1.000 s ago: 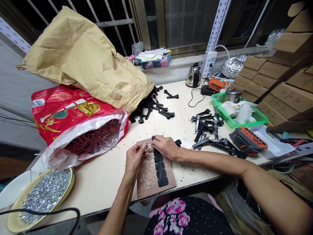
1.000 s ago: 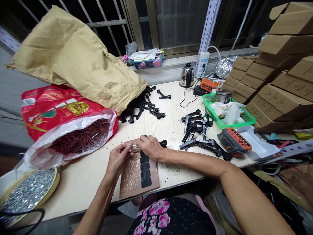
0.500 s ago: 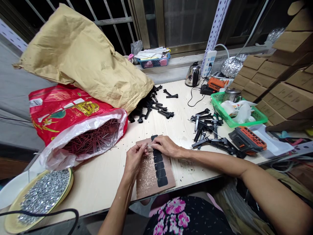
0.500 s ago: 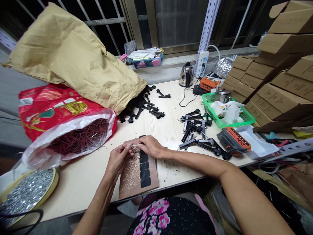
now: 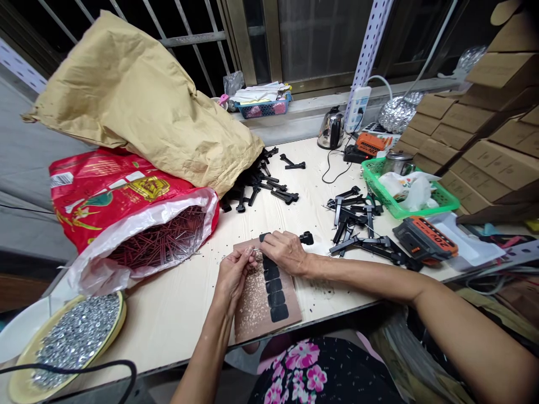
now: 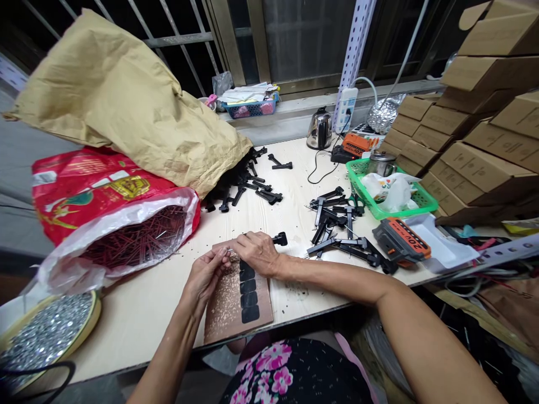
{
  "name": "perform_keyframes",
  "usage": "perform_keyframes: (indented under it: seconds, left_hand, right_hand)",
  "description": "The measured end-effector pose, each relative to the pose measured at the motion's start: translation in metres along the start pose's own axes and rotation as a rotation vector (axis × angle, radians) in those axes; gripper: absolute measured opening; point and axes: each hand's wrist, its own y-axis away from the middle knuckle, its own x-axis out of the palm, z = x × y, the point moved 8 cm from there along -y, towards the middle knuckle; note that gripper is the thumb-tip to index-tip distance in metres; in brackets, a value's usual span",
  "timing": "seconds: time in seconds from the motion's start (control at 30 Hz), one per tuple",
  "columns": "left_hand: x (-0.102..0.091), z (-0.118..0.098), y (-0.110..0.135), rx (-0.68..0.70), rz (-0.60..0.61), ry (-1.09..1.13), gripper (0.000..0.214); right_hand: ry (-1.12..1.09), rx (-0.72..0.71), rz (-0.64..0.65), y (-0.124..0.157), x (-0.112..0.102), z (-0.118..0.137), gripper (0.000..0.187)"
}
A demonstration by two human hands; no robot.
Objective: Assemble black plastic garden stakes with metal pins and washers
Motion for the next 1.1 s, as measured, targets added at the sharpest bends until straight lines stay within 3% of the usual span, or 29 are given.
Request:
perform_keyframes:
  seconds: [0.23, 0.33, 0.47, 0.6, 0.83, 0.9, 1.1]
  left_hand:
    - [0.002, -0.005, 0.002, 0.067, 0.008, -0.051, 0.036]
    - [0.003, -0.003, 0.001, 0.043, 0.011, -0.048, 0.038]
    - [0.003, -0.001, 0.0, 0.052, 0.011, -0.056, 0.036]
    - [0.002, -0.007, 0.003, 0.121, 0.0, -0.082, 0.032]
    - [0.006, -0.004, 0.003, -0.027, 0.052, 0.076, 0.038]
    - [0.006, -0.002, 0.001, -0.035, 0.038, 0.068, 0.036]
    - [0.003, 0.005, -0.003, -0.04, -0.016, 0.069, 0.036]
  right_hand:
    - [-0.258, 0.206, 0.12, 0.004, 0.008, -0.018, 0.024]
    - [-0.257, 0.19, 0.125, 0.002, 0.004, -0.016, 0.018]
    - [-0.131, 0.149, 0.116, 0.0, 0.001, -0.011, 0.026]
    - [-0.232, 0.195, 0.123, 0.001, 0.005, -0.016, 0.025]
    - [-0.531, 0.284, 0.109, 0.001, 0.014, -0.032, 0.019]
    - [-0.46, 0.261, 0.086, 0.001, 0.011, -0.03, 0.017]
    - [0.04, 0.057, -0.057, 0.001, -0.004, -0.007, 0.022]
